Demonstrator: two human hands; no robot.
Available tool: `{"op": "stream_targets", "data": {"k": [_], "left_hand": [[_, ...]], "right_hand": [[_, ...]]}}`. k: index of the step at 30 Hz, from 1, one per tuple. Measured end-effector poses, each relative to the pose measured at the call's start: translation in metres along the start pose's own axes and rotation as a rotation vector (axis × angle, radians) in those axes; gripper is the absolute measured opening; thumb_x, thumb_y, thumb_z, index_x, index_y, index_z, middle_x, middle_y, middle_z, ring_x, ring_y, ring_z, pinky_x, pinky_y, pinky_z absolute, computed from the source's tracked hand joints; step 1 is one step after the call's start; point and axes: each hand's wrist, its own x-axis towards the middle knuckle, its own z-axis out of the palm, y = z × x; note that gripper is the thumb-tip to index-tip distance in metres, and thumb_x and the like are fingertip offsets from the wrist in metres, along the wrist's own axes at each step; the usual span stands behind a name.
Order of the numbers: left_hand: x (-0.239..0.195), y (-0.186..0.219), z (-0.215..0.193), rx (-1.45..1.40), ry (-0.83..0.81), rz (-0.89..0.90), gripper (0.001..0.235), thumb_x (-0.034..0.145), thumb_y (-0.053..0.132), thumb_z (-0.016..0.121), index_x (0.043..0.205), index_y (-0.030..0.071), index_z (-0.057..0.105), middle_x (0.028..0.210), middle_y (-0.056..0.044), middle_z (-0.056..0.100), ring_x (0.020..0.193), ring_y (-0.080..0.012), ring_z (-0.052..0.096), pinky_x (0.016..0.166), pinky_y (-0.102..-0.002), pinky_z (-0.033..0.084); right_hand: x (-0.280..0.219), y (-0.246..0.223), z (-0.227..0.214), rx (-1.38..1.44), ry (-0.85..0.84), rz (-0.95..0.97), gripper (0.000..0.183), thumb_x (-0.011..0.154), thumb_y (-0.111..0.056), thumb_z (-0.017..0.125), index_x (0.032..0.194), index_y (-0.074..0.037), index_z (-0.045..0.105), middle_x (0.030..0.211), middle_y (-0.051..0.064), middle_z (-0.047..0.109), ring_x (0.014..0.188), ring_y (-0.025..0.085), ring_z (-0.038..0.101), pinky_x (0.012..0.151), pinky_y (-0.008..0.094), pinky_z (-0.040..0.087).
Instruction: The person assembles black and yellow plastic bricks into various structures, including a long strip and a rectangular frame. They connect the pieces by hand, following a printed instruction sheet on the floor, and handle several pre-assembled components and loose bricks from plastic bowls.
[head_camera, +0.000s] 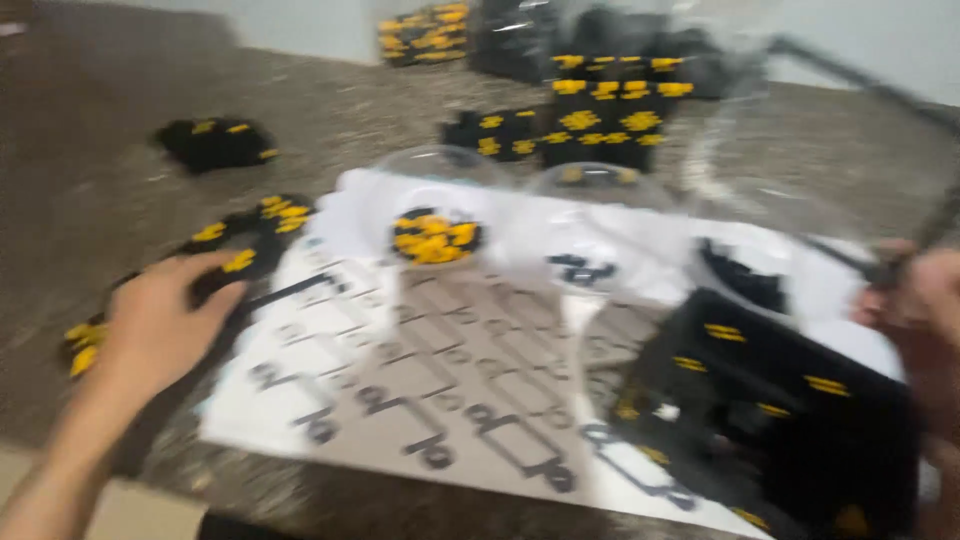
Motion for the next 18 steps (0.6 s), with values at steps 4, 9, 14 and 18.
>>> {"op": "stream_targets", "data": {"k": [4, 9, 14, 18], "left_hand": [[0.003, -0.037, 0.034, 0.096, 0.030, 0.057, 0.037, 0.087, 0.033, 0.060, 0.120, 0.017, 0.067, 0.116, -0.005, 0.069, 0.108, -0.0282, 0.063, 0.091, -0.039, 0.045], [0.010, -0.065, 0.061, 0.000, 0.091, 0.090, 0.031, 0.091, 0.015, 0.065, 0.116, -0.003, 0.069, 0.116, -0.018, 0.068, 0.109, -0.0339, 0.061, 0.104, -0.040, 0.042], [-0.003, 0.075, 0.003, -0.354, 0.127, 0.188, 0.029, 0.092, 0.002, 0.063, 0.120, -0.004, 0.065, 0.109, -0.019, 0.063, 0.101, -0.0269, 0.057, 0.096, -0.035, 0.042], [-0.019, 0.203, -0.063, -0.645, -0.093, 0.174, 0.036, 0.078, 0.007, 0.062, 0.113, 0.004, 0.065, 0.103, -0.007, 0.073, 0.093, -0.0108, 0.066, 0.094, -0.024, 0.047]], "right_hand": [[-0.057, -0.267, 0.281, -0.093, 0.371, 0.079, 0.016, 0.089, -0.020, 0.061, 0.081, -0.011, 0.051, 0.110, 0.007, 0.060, 0.073, 0.015, 0.058, 0.075, 0.022, 0.048], [-0.063, -0.280, 0.286, -0.065, 0.365, 0.104, 0.014, 0.085, -0.002, 0.058, 0.099, 0.001, 0.060, 0.107, 0.018, 0.066, 0.075, 0.020, 0.061, 0.081, 0.028, 0.056], [-0.071, -0.277, 0.277, -0.040, 0.322, 0.040, 0.017, 0.086, -0.003, 0.058, 0.101, 0.003, 0.059, 0.102, 0.019, 0.066, 0.088, 0.024, 0.065, 0.083, 0.030, 0.053], [-0.077, -0.275, 0.269, 0.031, 0.185, -0.060, 0.024, 0.088, -0.006, 0.055, 0.109, 0.006, 0.059, 0.094, 0.020, 0.065, 0.087, 0.028, 0.065, 0.091, 0.035, 0.053]]}}
